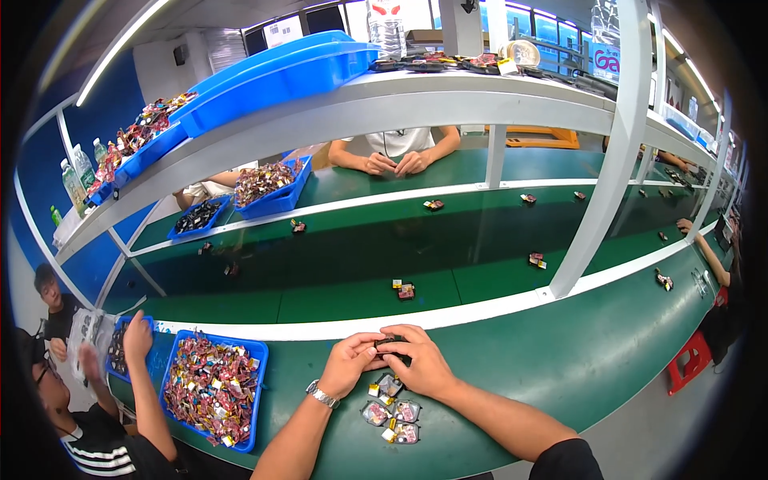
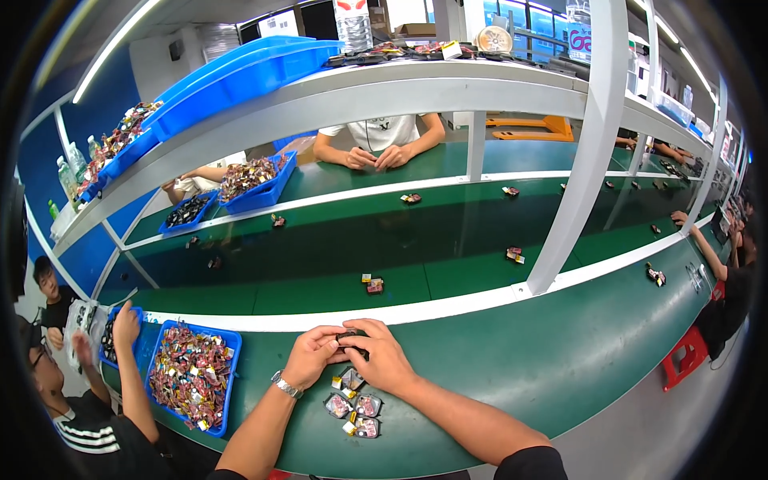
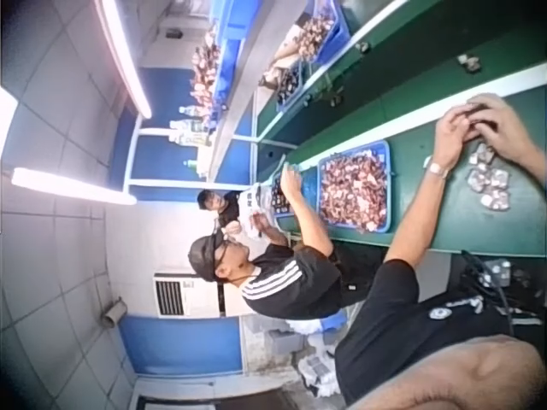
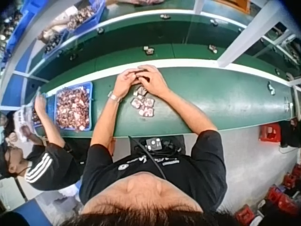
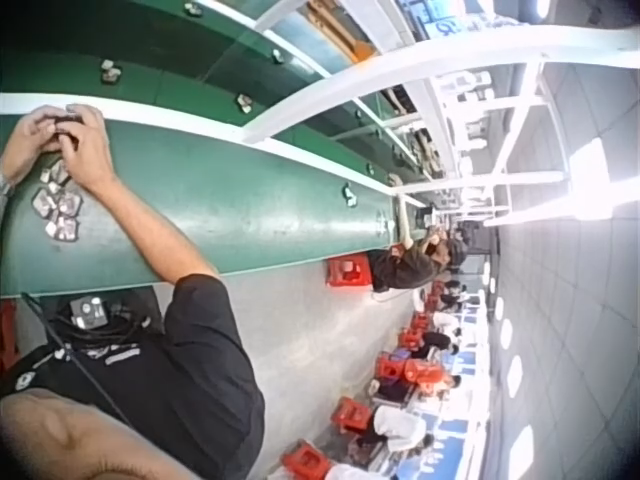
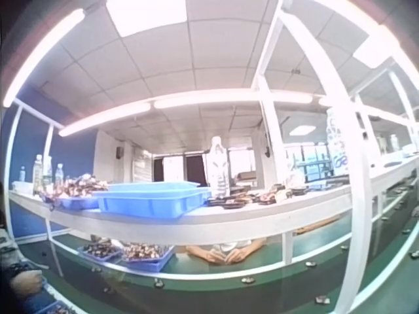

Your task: Sorting and grouping small colorful plastic toy parts on a green workbench in an assembly line setting.

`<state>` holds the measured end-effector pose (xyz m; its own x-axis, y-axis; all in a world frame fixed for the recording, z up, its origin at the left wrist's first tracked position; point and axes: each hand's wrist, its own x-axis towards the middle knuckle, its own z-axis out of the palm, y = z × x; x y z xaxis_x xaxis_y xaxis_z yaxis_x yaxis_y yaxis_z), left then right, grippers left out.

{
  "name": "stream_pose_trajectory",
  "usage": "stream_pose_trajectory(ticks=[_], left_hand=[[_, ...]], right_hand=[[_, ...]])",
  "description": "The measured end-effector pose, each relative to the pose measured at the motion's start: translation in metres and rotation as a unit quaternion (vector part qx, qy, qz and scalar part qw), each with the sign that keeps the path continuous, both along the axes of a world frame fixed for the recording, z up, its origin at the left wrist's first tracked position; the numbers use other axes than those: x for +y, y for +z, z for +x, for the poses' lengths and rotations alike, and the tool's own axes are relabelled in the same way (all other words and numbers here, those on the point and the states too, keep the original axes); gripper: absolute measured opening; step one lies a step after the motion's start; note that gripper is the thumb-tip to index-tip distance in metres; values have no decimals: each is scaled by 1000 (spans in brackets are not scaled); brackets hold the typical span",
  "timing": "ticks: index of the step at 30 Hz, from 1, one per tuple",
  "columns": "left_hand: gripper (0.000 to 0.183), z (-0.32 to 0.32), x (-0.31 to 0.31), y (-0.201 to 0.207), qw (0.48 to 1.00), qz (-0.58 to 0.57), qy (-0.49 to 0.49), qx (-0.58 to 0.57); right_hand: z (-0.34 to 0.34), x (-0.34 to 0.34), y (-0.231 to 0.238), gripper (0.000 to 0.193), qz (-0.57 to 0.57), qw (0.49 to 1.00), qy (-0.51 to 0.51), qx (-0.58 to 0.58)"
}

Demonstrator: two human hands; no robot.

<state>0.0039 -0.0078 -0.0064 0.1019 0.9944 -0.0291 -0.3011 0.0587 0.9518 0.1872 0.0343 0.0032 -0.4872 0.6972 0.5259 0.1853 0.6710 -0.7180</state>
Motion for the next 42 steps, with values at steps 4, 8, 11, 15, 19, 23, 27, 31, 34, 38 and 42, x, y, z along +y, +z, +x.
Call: stream_pose_trajectory(ticks=[4, 8, 11, 15, 19, 23, 27, 31, 34, 38, 42], left_hand=[[27, 0, 0, 2, 1000, -11, -5, 1], [27, 3, 0, 3, 1000, 2, -4, -7], [27, 5, -1, 2, 1000, 3, 5, 4], [27, 5, 0, -2, 1000, 6, 23, 20], [26, 6, 0, -1, 999, 9, 36, 37], [26, 4, 0, 3, 999, -2, 42, 27], [27, 6, 0, 4, 999, -5, 30, 13], [28, 8, 1, 7, 1000, -2, 14, 25], [28, 7, 0, 7, 999, -10, 17, 25], [28, 5, 0, 5, 999, -19, 22, 18], [28, 8, 1, 7, 1000, -21, 16, 15]], right_hand=[[1, 1, -1, 18, 0, 1000, -5, 7], [-1, 2, -4, 16, -3, 1000, -16, 12], [-3, 1, -5, 16, -5, 999, -24, 21], [-3, 1, -1, 19, -7, 1000, -7, 15], [0, 2, 2, 24, 4, 1000, 15, -5], [-1, 0, 6, 24, 17, 1000, 8, -3], [0, 5, 6, 20, 118, 993, -33, 5], [4, 9, 4, 21, 176, 983, -43, -23], [1, 4, 8, 17, 172, 983, -49, -27], [-2, 0, 13, 17, 181, 982, -48, -31], [-2, 2, 4, 18, 194, 977, -80, -48]])
